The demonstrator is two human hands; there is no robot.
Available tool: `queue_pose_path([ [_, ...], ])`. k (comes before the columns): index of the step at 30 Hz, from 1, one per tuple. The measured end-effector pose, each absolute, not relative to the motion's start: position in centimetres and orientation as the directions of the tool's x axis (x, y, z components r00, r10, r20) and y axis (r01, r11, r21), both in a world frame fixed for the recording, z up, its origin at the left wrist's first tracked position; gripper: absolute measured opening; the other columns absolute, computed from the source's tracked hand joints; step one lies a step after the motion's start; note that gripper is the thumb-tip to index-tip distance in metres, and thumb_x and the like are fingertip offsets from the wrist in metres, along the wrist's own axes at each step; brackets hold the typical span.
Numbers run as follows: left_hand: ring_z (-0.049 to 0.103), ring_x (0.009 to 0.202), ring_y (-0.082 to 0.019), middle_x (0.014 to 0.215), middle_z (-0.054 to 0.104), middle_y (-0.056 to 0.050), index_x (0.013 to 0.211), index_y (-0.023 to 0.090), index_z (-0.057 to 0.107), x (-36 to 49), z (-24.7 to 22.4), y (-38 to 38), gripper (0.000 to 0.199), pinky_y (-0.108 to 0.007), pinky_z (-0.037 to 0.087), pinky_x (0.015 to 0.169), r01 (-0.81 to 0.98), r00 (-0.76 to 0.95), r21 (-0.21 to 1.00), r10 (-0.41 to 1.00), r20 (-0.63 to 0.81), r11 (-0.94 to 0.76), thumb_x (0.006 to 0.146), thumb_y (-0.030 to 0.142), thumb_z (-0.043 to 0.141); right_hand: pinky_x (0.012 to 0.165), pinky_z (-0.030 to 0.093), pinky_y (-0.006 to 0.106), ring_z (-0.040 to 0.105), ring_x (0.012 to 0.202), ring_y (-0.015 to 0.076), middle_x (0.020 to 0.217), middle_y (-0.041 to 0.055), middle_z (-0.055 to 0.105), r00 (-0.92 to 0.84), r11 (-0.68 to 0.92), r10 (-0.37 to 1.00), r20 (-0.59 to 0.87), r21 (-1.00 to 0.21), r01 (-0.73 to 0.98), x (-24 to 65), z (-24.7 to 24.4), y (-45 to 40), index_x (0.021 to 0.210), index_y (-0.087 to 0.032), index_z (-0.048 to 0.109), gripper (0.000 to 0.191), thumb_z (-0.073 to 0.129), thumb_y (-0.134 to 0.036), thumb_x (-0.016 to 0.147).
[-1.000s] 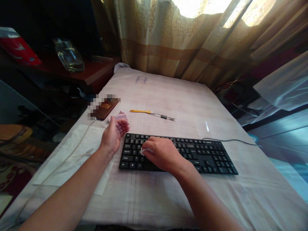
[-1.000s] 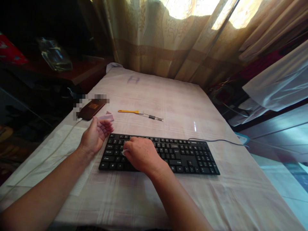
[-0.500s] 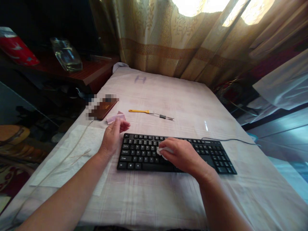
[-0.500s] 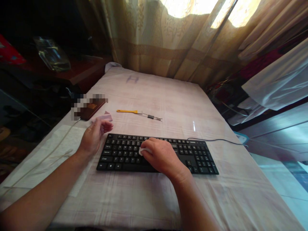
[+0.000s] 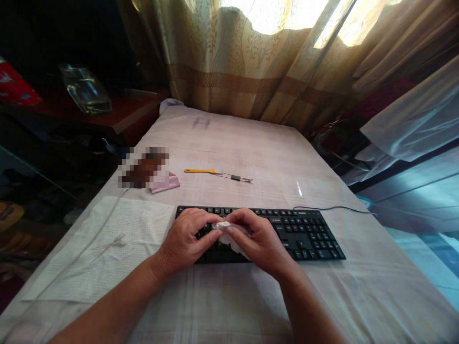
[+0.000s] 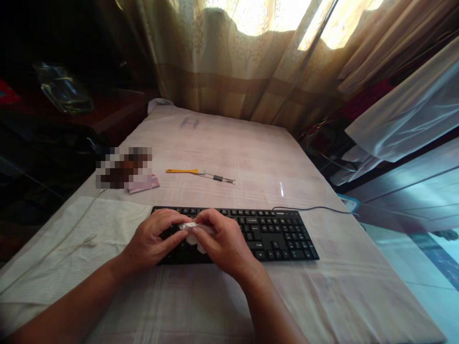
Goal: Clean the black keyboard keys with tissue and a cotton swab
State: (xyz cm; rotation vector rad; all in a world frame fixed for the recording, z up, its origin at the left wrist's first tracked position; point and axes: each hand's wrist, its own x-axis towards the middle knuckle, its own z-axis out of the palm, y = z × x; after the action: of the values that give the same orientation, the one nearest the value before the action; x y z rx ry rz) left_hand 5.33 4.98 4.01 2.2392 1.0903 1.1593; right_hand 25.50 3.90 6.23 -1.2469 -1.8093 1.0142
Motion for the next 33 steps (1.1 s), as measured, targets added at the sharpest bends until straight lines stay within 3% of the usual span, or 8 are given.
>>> queue_pose_path([
  [2, 0.071, 0.082, -0.017, 0.088, 0.077, -0.001, 0.096, 0.024, 0.071, 5.3, 4.3, 5.0, 0.013, -0.029, 0.053, 0.079, 0.451, 0.298, 0.714, 0.845, 0.444, -0.535, 0.088, 0.031, 0.064, 0.074, 0.051, 0.026, 0.066, 0.083, 0.0155, 0.093, 0.0020, 0.071, -0.318, 0.270, 0.938, 0.136, -0.864, 0.426, 25.7, 6.3, 3.8, 0.101, -0.022, 0.063, 0.016, 0.066, -0.028, 0.086],
  [5, 0.071, 0.076, -0.016, 0.085, 0.077, 0.000, 0.092, 0.023, 0.072, 5.3, 4.6, 4.9, 0.015, -0.026, 0.054, 0.072, 0.397, 0.202, 0.840, 0.928, 0.312, -0.369, 0.085, 0.035, 0.066, 0.086, 0.052, 0.030, 0.066, 0.099, 0.0189, 0.111, 0.0045, 0.071, -0.357, 0.373, 0.911, 0.206, -0.781, 0.501, 25.9, 6.2, 3.6, 0.116, -0.023, 0.060, 0.042, 0.075, -0.023, 0.077],
  [10, 0.069, 0.069, -0.016, 0.075, 0.075, 0.001, 0.086, 0.023, 0.072, 5.5, 4.8, 4.8, 0.016, -0.025, 0.054, 0.067, 0.318, 0.162, 0.909, 0.960, 0.227, -0.269, 0.081, 0.038, 0.069, 0.078, 0.053, 0.025, 0.069, 0.087, 0.0154, 0.097, 0.0047, 0.073, -0.380, 0.549, 0.834, 0.400, -0.668, 0.502, 25.7, 5.8, 3.7, 0.104, -0.022, 0.066, 0.013, 0.059, -0.020, 0.093],
  [17, 0.065, 0.063, -0.015, 0.071, 0.072, 0.000, 0.089, 0.024, 0.074, 6.0, 4.8, 4.6, 0.016, -0.025, 0.053, 0.061, 0.224, 0.172, 0.962, 0.978, 0.117, -0.154, 0.080, 0.036, 0.069, 0.078, 0.055, 0.026, 0.069, 0.086, 0.0154, 0.098, 0.0071, 0.074, -0.394, 0.649, 0.745, 0.539, -0.449, 0.614, 25.1, 5.8, 3.5, 0.107, -0.021, 0.072, 0.025, 0.048, -0.016, 0.098],
  [22, 0.069, 0.067, -0.018, 0.074, 0.075, -0.001, 0.084, 0.022, 0.070, 6.3, 5.3, 4.6, 0.018, -0.026, 0.055, 0.061, 0.063, 0.189, 0.998, 0.982, 0.004, -0.016, 0.077, 0.038, 0.072, 0.077, 0.056, 0.024, 0.067, 0.088, 0.0153, 0.099, 0.0097, 0.070, -0.353, 0.666, 0.722, 0.595, -0.459, 0.588, 23.9, 5.1, 2.9, 0.119, -0.017, 0.068, 0.026, 0.056, -0.021, 0.096],
  [25, 0.070, 0.069, -0.018, 0.076, 0.076, -0.002, 0.083, 0.022, 0.072, 5.7, 5.7, 4.7, 0.020, -0.027, 0.055, 0.062, 0.211, 0.199, 0.974, 0.979, 0.038, -0.081, 0.079, 0.041, 0.070, 0.075, 0.055, 0.022, 0.067, 0.085, 0.0134, 0.096, 0.0074, 0.069, -0.334, 0.651, 0.734, 0.592, -0.469, 0.597, 24.8, 4.7, 3.0, 0.114, -0.020, 0.070, 0.025, 0.052, -0.016, 0.097],
  [27, 0.070, 0.071, -0.019, 0.078, 0.076, -0.002, 0.083, 0.023, 0.072, 4.9, 5.8, 5.0, 0.022, -0.026, 0.054, 0.063, 0.322, 0.102, 0.936, 0.988, 0.114, -0.142, 0.080, 0.044, 0.068, 0.076, 0.056, 0.024, 0.067, 0.086, 0.0142, 0.097, 0.0077, 0.069, -0.316, 0.612, 0.760, 0.569, -0.461, 0.643, 25.9, 4.5, 3.1, 0.111, -0.021, 0.071, 0.025, 0.051, -0.016, 0.097],
  [33, 0.070, 0.074, -0.017, 0.088, 0.076, -0.004, 0.097, 0.022, 0.069, 2.6, 5.3, 6.6, 0.029, -0.026, 0.055, 0.067, 0.315, -0.180, 0.938, 0.961, 0.210, -0.146, 0.084, 0.048, 0.064, 0.072, 0.056, 0.023, 0.068, 0.081, 0.0143, 0.097, 0.0085, 0.070, -0.315, 0.542, 0.800, 0.510, -0.391, 0.744, 26.7, 3.2, 1.6, 0.105, -0.023, 0.074, 0.024, 0.054, -0.016, 0.095],
])
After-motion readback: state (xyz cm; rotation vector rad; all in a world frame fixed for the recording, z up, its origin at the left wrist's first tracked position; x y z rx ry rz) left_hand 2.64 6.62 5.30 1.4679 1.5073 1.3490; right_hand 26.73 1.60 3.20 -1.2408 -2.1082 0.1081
